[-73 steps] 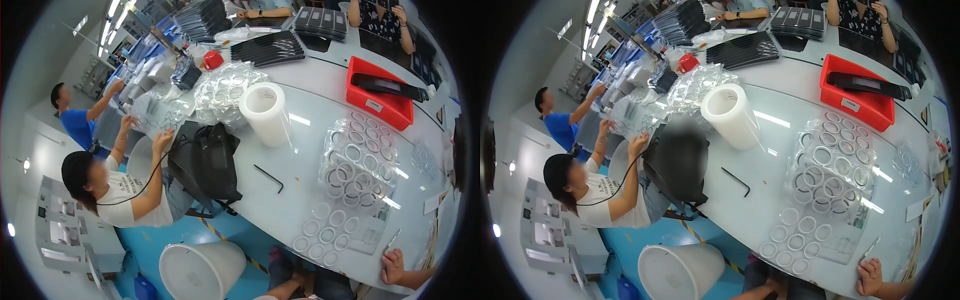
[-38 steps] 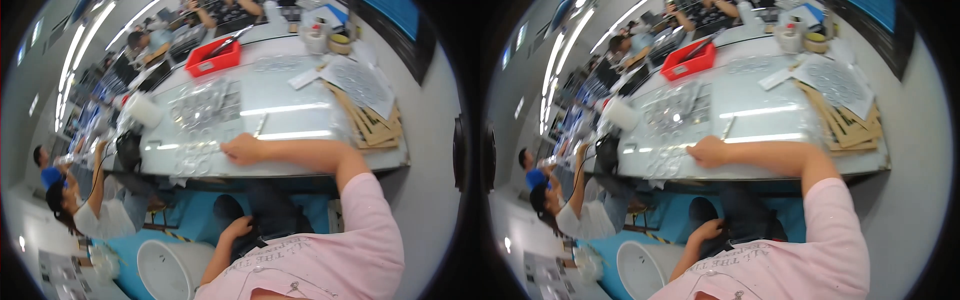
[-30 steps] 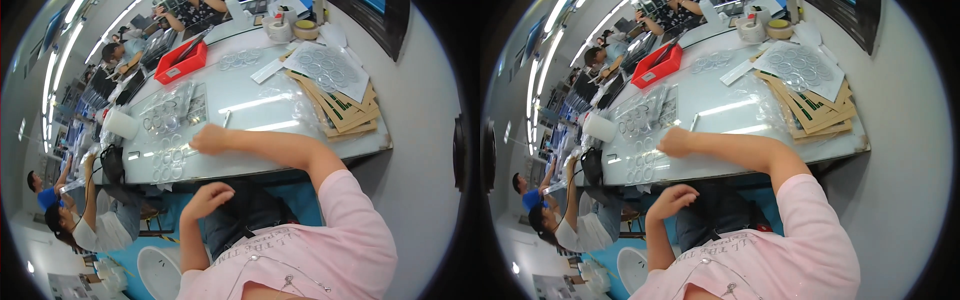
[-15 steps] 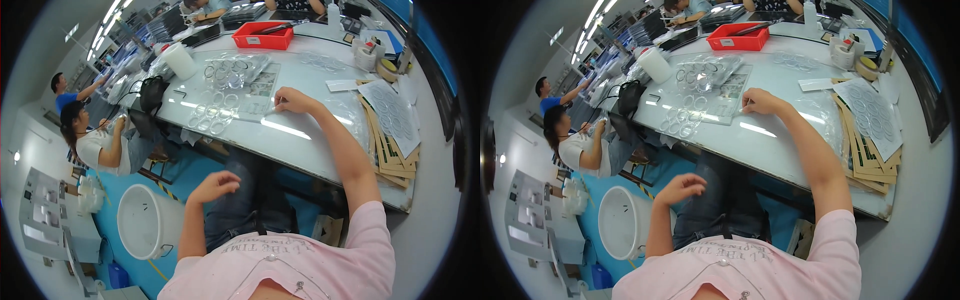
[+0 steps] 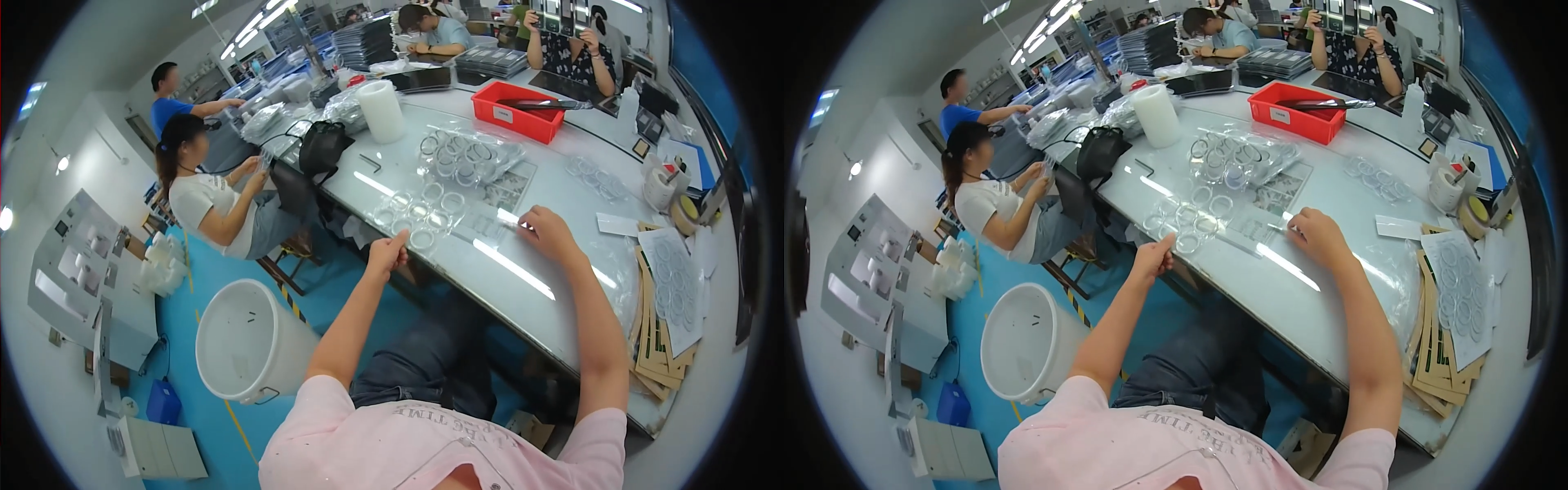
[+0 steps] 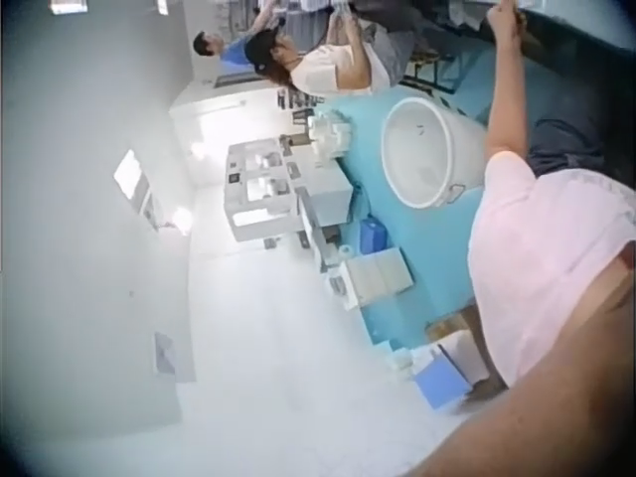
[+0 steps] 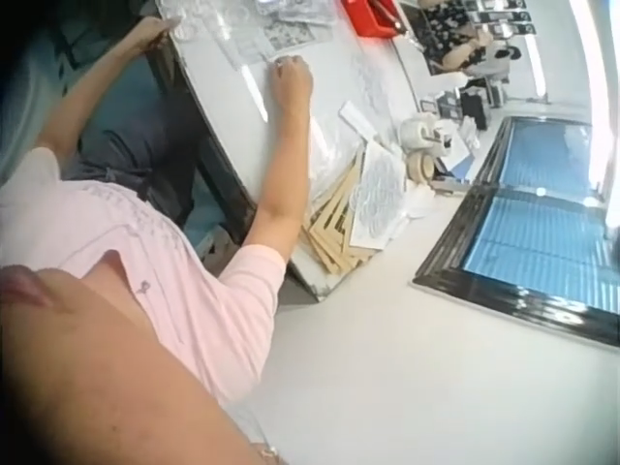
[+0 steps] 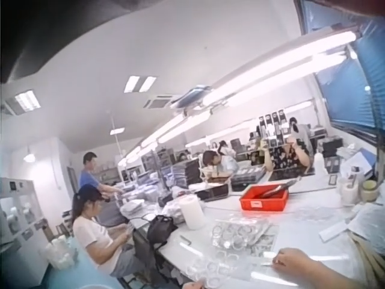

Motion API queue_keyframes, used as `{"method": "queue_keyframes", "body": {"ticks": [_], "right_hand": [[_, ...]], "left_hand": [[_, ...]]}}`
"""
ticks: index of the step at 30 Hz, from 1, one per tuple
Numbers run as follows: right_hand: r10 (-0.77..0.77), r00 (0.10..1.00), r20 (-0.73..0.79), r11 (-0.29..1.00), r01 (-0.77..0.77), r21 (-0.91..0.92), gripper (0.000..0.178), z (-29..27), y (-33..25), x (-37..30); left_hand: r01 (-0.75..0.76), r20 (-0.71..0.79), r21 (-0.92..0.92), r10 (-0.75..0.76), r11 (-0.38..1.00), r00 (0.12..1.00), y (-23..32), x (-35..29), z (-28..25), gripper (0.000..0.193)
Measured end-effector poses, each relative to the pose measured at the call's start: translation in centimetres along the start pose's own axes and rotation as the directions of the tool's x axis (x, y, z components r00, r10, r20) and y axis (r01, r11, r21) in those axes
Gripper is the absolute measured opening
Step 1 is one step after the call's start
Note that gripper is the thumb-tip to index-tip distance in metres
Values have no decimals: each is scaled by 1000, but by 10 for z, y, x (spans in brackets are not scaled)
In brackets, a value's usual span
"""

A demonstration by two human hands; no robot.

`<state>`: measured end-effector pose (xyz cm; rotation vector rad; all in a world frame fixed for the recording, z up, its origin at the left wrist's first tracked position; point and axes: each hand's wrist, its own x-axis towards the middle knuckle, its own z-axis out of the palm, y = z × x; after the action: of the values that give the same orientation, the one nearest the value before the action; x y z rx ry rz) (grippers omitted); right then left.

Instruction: The person is picking up small circular lenses or covers and placing them into a plastic sorting tray with multiple circular compartments.

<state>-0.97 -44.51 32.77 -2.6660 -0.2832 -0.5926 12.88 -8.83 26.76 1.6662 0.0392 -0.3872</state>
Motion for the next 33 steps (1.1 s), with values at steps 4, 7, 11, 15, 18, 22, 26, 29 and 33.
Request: {"method": "queue_keyframes", "body": {"ticks": [4,7,11,15,18,22,26,29,33], "right_hand": [[-32,998,-51,999,30,-36,9,5,0,5],[-18,999,-51,989,10,-145,8,15,2,13],[-15,995,-98,991,2,-136,7,17,-5,17],[100,983,-156,993,-108,-39,6,23,-3,19],[368,916,-160,918,-330,218,8,20,2,13],[619,766,-174,711,-453,538,15,27,5,10],[737,664,-127,491,-396,776,15,35,1,33],[824,566,-29,299,-391,871,21,45,2,60],[853,516,83,217,-495,842,24,52,-15,97]], "left_hand": [[121,80,72,-127,990,989,8,5,-11,46],[153,172,-51,-142,987,975,1,8,-15,45],[172,160,-54,-161,984,974,6,-3,-14,45],[67,253,-80,-44,995,966,13,-8,-22,40],[37,359,-100,2,994,933,35,-17,-30,35],[125,597,-485,224,865,770,53,-13,-68,38],[298,691,-254,-43,920,722,14,-8,-90,38],[409,768,-213,-106,887,632,-8,-1,-99,38],[312,748,-51,-171,949,641,-5,16,-102,29]]}}
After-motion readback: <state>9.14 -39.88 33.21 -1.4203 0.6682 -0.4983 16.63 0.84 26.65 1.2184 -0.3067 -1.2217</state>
